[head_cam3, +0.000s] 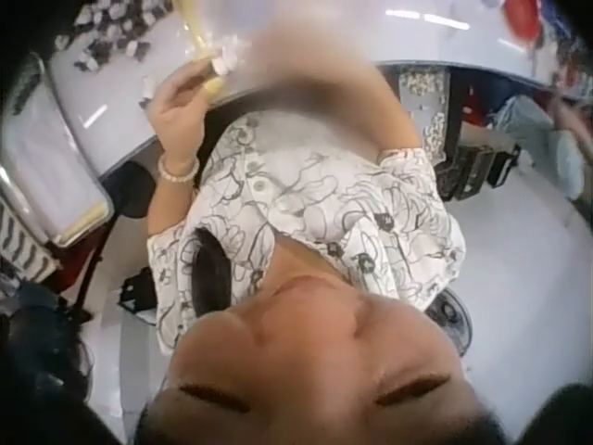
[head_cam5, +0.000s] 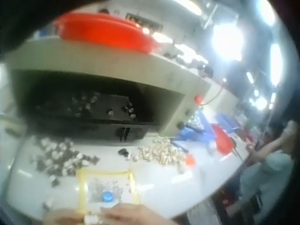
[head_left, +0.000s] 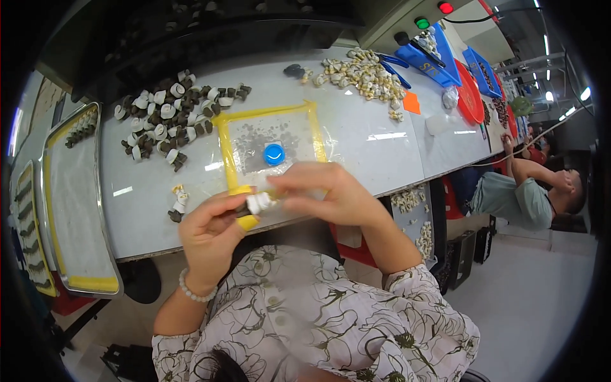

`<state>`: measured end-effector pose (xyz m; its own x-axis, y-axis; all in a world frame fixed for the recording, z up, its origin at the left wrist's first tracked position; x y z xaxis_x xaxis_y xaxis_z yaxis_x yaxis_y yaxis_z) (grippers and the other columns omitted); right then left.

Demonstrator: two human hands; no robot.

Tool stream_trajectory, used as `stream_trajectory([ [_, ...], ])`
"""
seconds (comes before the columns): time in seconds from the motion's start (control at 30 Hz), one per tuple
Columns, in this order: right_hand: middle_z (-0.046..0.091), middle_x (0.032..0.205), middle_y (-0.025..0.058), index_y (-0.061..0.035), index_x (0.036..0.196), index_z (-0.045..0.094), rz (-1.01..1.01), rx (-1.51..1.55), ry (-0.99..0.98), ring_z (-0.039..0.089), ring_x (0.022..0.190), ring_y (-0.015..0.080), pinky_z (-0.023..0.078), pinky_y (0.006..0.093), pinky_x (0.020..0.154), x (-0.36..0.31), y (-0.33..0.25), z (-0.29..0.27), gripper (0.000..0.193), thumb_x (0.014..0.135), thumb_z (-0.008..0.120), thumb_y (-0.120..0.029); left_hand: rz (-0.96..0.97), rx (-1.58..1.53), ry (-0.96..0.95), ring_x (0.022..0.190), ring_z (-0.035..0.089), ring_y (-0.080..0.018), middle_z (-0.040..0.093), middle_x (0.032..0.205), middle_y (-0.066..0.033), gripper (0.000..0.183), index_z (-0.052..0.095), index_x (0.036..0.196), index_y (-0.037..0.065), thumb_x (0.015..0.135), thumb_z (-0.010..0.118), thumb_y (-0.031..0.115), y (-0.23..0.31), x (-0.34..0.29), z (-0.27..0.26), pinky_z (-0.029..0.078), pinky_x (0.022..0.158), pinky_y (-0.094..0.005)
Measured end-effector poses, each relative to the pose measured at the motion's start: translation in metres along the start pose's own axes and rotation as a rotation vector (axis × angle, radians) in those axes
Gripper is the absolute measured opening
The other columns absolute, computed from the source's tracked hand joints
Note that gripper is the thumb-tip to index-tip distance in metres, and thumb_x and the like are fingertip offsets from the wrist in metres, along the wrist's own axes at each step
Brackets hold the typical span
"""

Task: The person takes figurine parts from an oven onto a table, applies glue, and attaches components together by hand to assemble figurines. The person then arranges the assembled figurines onto trays.

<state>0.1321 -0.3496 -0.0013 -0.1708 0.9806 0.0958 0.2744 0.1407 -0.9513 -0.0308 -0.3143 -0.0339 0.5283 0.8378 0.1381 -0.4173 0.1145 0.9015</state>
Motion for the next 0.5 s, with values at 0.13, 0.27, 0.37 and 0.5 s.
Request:
stream_trajectory([
  [0.13,0.065,0.094,0.0067,-0.0048,0.104,0.067,0.135,-0.541,0.5,0.062,0.082,0.015,0.048,0.0267,0.069,-0.02,0.019,-0.106,0.022,0.083,0.063,-0.004,0.265,0.435,0.19,0.107,0.059,-0.0235,0.057,0.12,-0.0195,0.029,0.06,0.108,-0.007,0.081,0.06,-0.014,0.047,-0.008,-0.061,0.05,0.091,-0.0322],
  [0.27,0.063,0.097,0.0128,-0.0017,0.097,0.065,0.192,-1.019,0.769,0.061,0.09,0.027,0.047,0.0338,0.077,-0.063,0.037,-0.191,0.017,0.081,0.064,-0.006,0.259,0.78,0.428,0.106,0.06,-0.0234,0.06,0.118,-0.0195,0.025,0.061,0.105,-0.007,0.081,0.058,-0.013,0.062,-0.028,-0.11,0.049,0.09,-0.0308],
  [0.37,0.063,0.097,0.0122,-0.0018,0.096,0.065,0.335,-1.022,0.729,0.06,0.09,0.0258,0.047,0.0333,0.076,-0.073,0.059,-0.203,0.017,0.08,0.065,-0.008,0.232,0.98,0.424,0.101,0.062,-0.0245,0.064,0.109,-0.0175,0.024,0.063,0.1,-0.005,0.078,0.06,-0.012,0.062,-0.03,-0.11,0.049,0.088,-0.0307],
  [0.5,0.063,0.1,0.0092,-0.0025,0.095,0.064,0.282,-0.911,0.622,0.06,0.09,0.022,0.047,0.032,0.075,-0.058,0.056,-0.171,0.015,0.081,0.065,-0.007,0.231,1.078,0.328,0.091,0.064,-0.0276,0.067,0.097,-0.0152,0.024,0.066,0.095,-0.001,0.073,0.063,-0.01,0.058,-0.026,-0.089,0.049,0.082,-0.0319],
])
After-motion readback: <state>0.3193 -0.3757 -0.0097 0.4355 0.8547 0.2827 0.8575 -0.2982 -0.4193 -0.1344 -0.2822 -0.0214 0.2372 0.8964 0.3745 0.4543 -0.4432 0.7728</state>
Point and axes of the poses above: each hand's wrist, its own x-axis towards the middle knuckle, its own z-axis out of the palm, y = z × x, the point moved 8 cm from there along x, towards the middle knuckle
